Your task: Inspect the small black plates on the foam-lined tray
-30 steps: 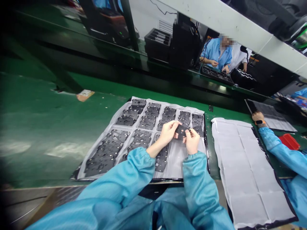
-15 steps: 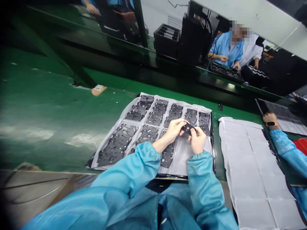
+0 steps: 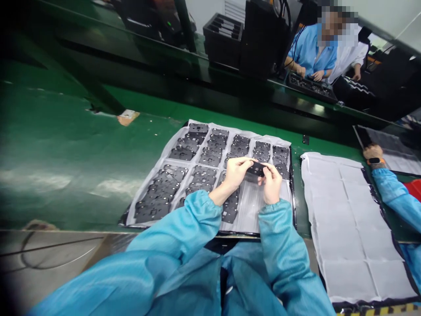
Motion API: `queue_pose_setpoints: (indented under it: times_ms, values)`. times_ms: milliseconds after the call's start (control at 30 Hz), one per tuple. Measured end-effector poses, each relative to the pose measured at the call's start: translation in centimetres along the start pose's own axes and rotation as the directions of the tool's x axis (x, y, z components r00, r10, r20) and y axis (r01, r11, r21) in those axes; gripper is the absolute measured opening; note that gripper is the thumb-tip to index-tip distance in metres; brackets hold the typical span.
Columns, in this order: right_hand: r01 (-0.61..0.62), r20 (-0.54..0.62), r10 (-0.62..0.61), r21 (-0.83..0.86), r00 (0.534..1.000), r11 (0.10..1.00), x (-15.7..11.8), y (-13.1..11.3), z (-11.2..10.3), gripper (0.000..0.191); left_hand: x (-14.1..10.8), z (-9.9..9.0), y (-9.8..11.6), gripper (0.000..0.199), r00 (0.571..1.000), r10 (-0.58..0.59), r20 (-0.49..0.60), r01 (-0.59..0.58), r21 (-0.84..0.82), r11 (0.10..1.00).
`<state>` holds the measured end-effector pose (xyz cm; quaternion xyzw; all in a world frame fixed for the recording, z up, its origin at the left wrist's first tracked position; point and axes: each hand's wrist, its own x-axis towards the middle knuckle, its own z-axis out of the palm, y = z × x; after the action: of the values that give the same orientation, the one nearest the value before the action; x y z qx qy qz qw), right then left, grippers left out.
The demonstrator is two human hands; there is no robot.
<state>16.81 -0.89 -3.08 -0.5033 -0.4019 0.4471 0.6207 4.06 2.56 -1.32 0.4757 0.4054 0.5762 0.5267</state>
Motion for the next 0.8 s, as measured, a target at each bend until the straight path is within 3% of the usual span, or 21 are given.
queue_pose_setpoints:
  times_ms: [267, 467, 567, 633, 700, 800]
  values:
    - [-0.055, 0.037, 0.052, 0.066, 0.998, 0.996, 0.0, -0.4, 0.2, 0.023, 0.0, -0.4, 0.3, 0.017, 0.996, 0.086, -0.01, -0.085, 0.03, 0.996]
    - [-0.05, 0.0, 0.05, 0.088, 0.999, 0.995, 0.6, -0.3, -0.1, 0.022, 1.0, -1.0, 0.4, 0.018, 0.977, 0.082, 0.197, -0.076, -0.035, 0.996]
    - [-0.062, -0.027, 0.065, 0.109, 0.998, 0.992, 0.9, -0.1, -0.3, 0.022, 1.8, -1.7, 1.0, 0.021, 0.974, 0.041, 0.225, -0.031, -0.047, 0.998]
    - [-0.058, -0.04, 0.063, 0.119, 0.997, 0.991, 1.1, 0.2, -0.5, 0.025, 2.3, -2.7, 2.2, 0.021, 0.984, 0.066, 0.167, -0.065, -0.013, 0.998]
    - [-0.033, -0.052, 0.039, 0.108, 0.998, 0.994, 1.3, 0.4, -0.7, 0.028, 2.1, -4.1, 4.1, 0.019, 0.986, 0.165, 0.017, -0.165, 0.016, 0.986]
    - [0.011, -0.083, -0.003, 0.09, 0.997, 0.996, 1.6, 0.6, -1.0, 0.032, -0.3, -6.6, 7.2, 0.029, 0.912, 0.331, -0.241, -0.339, 0.009, 0.941]
